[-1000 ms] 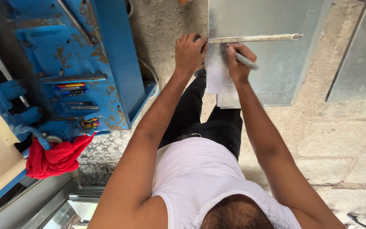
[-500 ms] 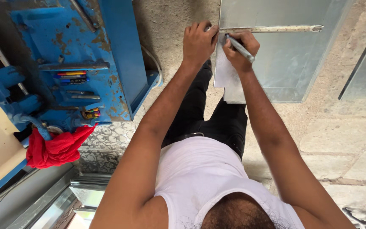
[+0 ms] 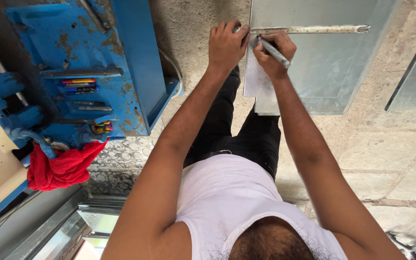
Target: The person measures and marks a large metal sheet using a ruler and a marker. They repeatedly position the ruler at different intervals, draw straight lines, and adjust the sheet's position on the workbench to continue the layout process.
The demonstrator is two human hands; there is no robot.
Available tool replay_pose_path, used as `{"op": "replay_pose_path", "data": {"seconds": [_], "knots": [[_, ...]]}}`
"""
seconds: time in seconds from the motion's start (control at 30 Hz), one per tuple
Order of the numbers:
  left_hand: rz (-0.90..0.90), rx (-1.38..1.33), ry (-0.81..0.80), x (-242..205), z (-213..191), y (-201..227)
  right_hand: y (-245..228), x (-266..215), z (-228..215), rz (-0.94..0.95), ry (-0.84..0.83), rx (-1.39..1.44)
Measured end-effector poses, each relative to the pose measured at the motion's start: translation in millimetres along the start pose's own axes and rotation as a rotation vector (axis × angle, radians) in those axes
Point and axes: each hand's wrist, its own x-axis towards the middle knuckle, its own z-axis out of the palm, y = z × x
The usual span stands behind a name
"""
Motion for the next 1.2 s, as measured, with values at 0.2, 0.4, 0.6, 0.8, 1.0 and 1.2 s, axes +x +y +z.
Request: {"op": "replay_pose_path", "data": {"seconds": [0.2,0.4,0.6,0.8,1.0,1.2], "knots": [[0.017,0.009,0.006,0,2,-2,1,1,1,0.017,0.002,-0.013],[0.008,-0.009,0.004,-1,0,-1,-1,2,2,0.025,0.000,-0.017],[0.023,0.015,0.018,-1,4,-1,1,1,-2,0.007,-0.017,0.032],[0.008,0.021,-0.014,-4,8,-4,19,-9,4,0.013,-0.021,0.005],[0.010,0.001,-0.017,1,7,-7,39,-17,4,0.149,-0.048,0.198],[0.035,0.054,0.017,10,7,-3,47,-17,-4,0.160,-0.051,0.326]]}}
